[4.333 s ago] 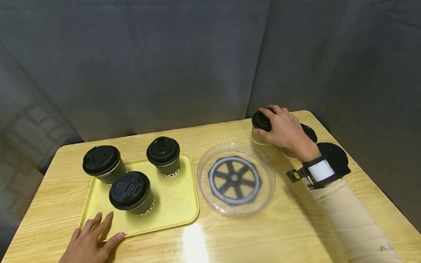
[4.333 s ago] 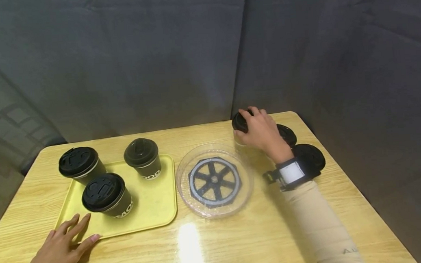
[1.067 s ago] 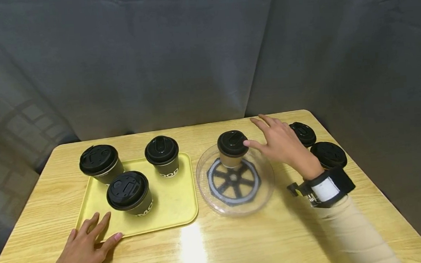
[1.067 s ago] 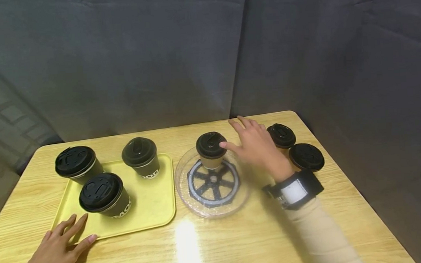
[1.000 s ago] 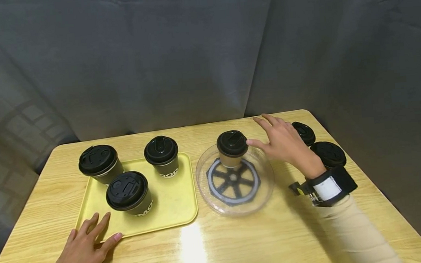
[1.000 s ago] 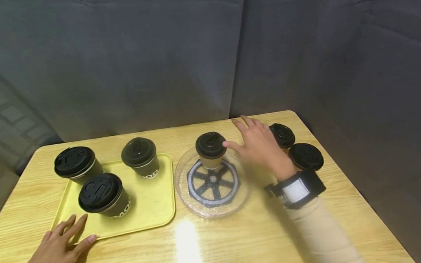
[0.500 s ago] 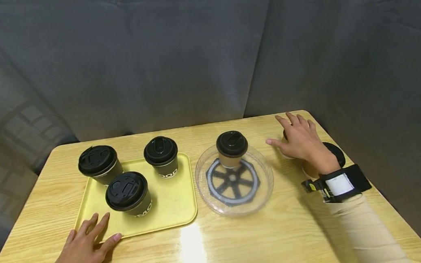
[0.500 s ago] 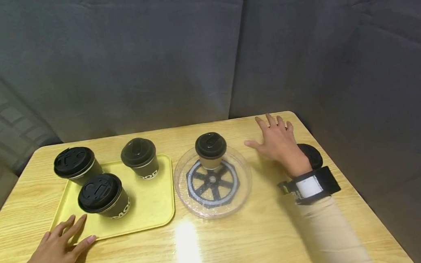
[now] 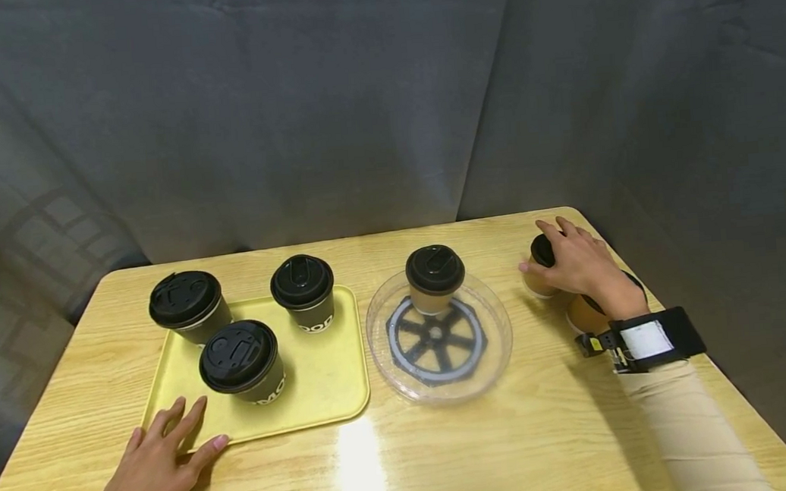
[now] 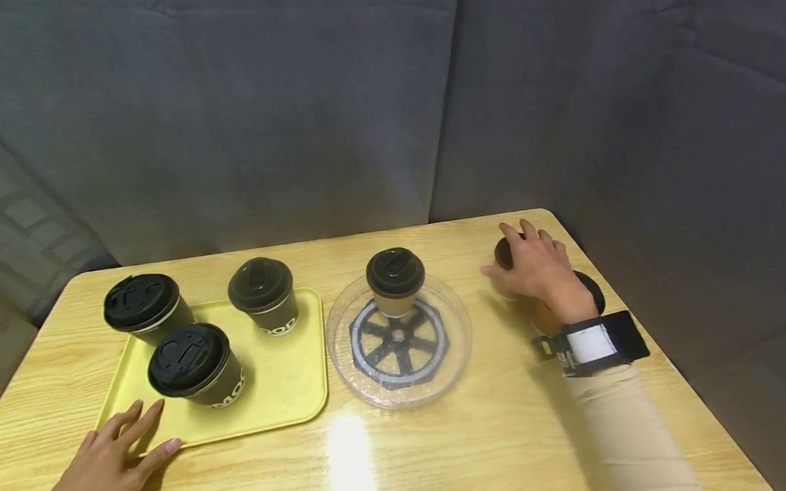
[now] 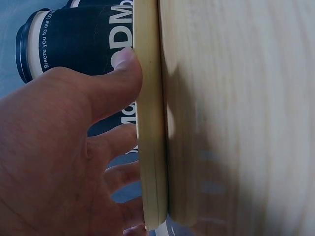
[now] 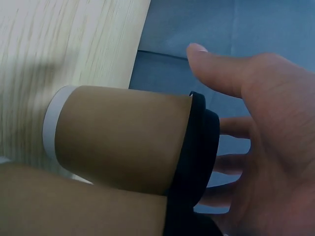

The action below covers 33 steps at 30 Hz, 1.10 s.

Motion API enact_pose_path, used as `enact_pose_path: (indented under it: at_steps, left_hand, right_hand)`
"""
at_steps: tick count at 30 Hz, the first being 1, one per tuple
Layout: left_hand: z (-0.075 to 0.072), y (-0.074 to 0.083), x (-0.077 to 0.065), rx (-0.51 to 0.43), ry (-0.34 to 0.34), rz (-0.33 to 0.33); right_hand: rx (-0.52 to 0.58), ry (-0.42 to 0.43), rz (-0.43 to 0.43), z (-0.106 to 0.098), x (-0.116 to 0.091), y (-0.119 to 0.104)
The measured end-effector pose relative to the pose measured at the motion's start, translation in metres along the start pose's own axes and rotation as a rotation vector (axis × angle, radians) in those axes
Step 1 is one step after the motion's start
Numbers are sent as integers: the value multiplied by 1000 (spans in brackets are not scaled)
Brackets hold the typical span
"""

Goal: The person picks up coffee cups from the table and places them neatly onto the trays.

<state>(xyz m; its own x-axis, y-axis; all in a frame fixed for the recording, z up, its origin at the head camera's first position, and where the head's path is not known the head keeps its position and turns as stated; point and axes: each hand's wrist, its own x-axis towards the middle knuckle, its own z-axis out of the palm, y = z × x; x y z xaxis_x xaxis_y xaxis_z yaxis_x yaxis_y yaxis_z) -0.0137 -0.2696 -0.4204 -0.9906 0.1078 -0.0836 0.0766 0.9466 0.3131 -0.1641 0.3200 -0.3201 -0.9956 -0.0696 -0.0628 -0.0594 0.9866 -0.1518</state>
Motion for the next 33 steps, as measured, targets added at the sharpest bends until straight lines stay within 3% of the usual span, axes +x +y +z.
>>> enact_pose_path:
  at_steps: [21,33]
  left_hand:
    - [0,-1,1,6,-9,0]
    - [1,-1,1,7,-11,2]
  right_hand:
    - [-13,9,-8,4,1,3]
    - [-14,114,-40,6,1,0]
